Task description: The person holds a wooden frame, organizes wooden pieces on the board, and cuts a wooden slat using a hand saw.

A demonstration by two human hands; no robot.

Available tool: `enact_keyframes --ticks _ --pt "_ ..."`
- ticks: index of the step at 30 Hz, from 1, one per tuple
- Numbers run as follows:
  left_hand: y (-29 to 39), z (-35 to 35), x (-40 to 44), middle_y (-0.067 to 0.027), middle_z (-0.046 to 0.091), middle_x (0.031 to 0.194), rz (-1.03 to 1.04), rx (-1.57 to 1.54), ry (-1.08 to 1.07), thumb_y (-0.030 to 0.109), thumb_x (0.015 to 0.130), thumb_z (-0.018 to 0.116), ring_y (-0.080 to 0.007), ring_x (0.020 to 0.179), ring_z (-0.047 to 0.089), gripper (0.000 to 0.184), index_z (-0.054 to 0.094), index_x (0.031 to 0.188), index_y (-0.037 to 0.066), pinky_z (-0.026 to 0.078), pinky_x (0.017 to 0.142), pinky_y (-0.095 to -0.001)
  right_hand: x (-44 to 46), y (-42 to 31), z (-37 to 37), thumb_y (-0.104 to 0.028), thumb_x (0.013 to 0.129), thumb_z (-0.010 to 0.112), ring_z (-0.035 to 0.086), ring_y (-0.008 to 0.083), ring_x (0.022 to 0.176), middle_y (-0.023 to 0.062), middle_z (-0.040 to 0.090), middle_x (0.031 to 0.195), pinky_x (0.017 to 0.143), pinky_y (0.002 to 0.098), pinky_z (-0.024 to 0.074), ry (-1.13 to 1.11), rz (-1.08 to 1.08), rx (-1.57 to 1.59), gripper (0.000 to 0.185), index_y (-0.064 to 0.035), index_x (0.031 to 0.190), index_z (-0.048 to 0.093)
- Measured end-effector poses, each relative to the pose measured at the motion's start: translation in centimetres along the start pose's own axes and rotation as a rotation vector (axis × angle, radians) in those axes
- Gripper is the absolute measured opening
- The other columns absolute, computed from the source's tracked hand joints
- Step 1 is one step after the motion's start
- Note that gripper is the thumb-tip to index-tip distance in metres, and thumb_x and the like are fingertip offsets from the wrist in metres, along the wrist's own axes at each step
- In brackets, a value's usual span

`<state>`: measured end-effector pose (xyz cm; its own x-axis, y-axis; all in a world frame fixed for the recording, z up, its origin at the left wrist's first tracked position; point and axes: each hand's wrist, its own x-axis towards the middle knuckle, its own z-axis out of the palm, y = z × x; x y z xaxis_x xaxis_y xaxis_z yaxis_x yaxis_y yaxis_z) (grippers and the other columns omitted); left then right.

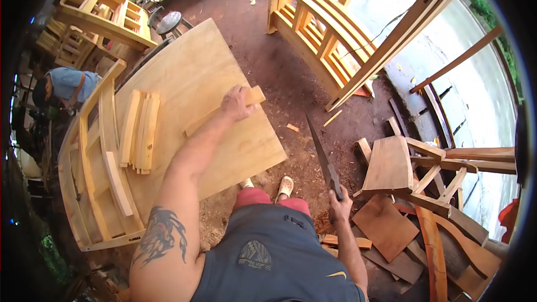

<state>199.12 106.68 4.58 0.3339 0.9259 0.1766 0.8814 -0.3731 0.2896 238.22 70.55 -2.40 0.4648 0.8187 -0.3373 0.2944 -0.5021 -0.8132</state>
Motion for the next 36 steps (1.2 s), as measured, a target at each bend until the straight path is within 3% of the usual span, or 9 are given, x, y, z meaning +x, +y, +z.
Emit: enact_keyframes --ticks 5,9,12,16,19,21,26,30,36 --pt "1.9 -15.2 5.1 -0.0191 0.069 0.104 -0.252 -0.253 0.282 0.048 0.083 0.080 -0.0355 0.094 0.070 0.059 0.060 0.118 0.005 0.057 0.084 -0.0462 -4.0 10.3 -0.9 -0.026 0.090 0.076 0.062 0.0120 0.063 0.0054 0.069 0.074 0.058 0.0332 0.0520 0.106 0.094 -0.100 0.040 -0.0011 0.122 0.070" --pt "-3.4 -20.7 2.5 -0.0072 0.068 0.098 -0.213 -0.725 0.384 0.029 0.082 0.087 -0.0170 0.086 0.065 0.050 0.058 0.111 0.002 0.055 0.077 -0.0321 -4.1 12.3 -0.9 -0.033 0.087 0.076 0.066 0.0165 0.063 0.0089 0.070 0.075 0.061 0.0348 0.0537 0.082 0.181 -0.158 0.049 0.0004 0.121 0.070" --pt "-7.1 -16.4 -3.7 -0.0057 0.067 0.095 -0.352 -0.619 0.263 0.027 0.077 0.092 -0.0147 0.084 0.062 0.054 0.059 0.113 0.002 0.054 0.078 -0.0312 -3.3 11.7 -0.6 -0.037 0.086 0.076 0.069 0.0205 0.067 0.0126 0.072 0.077 0.064 0.0370 0.0547 0.036 0.176 -0.214 0.052 0.0006 0.122 0.070" --pt "-7.2 -11.1 -11.3 -0.0105 0.073 0.093 -0.500 -0.274 0.024 0.031 0.073 0.094 -0.0269 0.089 0.070 0.058 0.064 0.117 0.008 0.057 0.084 -0.0383 -2.3 8.5 -0.1 -0.036 0.086 0.076 0.067 0.0196 0.065 0.0116 0.072 0.077 0.063 0.0357 0.0544 -0.002 0.141 -0.154 0.051 -0.0003 0.123 0.070" --pt "-9.0 -8.7 -14.6 -0.0132 0.074 0.105 -0.589 -0.057 -0.148 0.029 0.070 0.094 -0.0331 0.105 0.070 0.063 0.065 0.121 0.009 0.055 0.095 -0.0422 -1.6 5.6 0.0 -0.032 0.088 0.077 0.067 0.0169 0.065 0.0090 0.072 0.077 0.063 0.0337 0.0542 -0.071 0.232 -0.018 0.048 -0.0005 0.124 0.069" --pt "-10.1 -8.0 -15.9 -0.0181 0.062 0.136 -0.565 0.128 -0.179 0.032 0.072 0.091 -0.0355 0.133 0.053 0.072 0.059 0.133 0.011 0.045 0.110 -0.0471 0.1 9.0 0.9 -0.029 0.089 0.077 0.066 0.0152 0.066 0.0077 0.071 0.077 0.063 0.0327 0.0541 -0.063 0.175 -0.059 0.047 -0.0005 0.125 0.068" --pt "-9.6 -5.6 -13.4 -0.0210 0.047 0.152 -0.449 0.173 -0.066 0.040 0.079 0.083 -0.0384 0.144 0.040 0.086 0.046 0.148 0.006 0.036 0.118 -0.0501 0.7 6.0 0.7 -0.028 0.091 0.077 0.066 0.0141 0.068 0.0064 0.071 0.079 0.063 0.0320 0.0543 -0.001 -0.009 -0.132 0.047 -0.0008 0.127 0.067" --pt "-4.2 -3.8 -6.5 -0.0217 0.051 0.148 -0.300 0.046 -0.099 0.041 0.080 0.083 -0.0382 0.142 0.043 0.087 0.046 0.149 0.002 0.035 0.119 -0.0489 0.4 -0.9 0.5 -0.031 0.093 0.076 0.065 0.0166 0.077 0.0119 0.072 0.086 0.074 0.0350 0.0542 -0.011 0.011 -0.003 0.050 -0.0014 0.132 0.064" --pt "-0.2 -0.8 -0.2 -0.0206 0.055 0.143 -0.318 0.006 -0.305 0.037 0.083 0.082 -0.0373 0.138 0.048 0.079 0.049 0.148 0.007 0.041 0.115 -0.0483 -2.5 -10.8 -0.4 -0.021 0.098 0.069 0.064 0.0092 0.070 0.0036 0.069 0.083 0.065 0.0282 0.0542 -0.062 -0.207 0.446 0.049 -0.0023 0.142 0.058"
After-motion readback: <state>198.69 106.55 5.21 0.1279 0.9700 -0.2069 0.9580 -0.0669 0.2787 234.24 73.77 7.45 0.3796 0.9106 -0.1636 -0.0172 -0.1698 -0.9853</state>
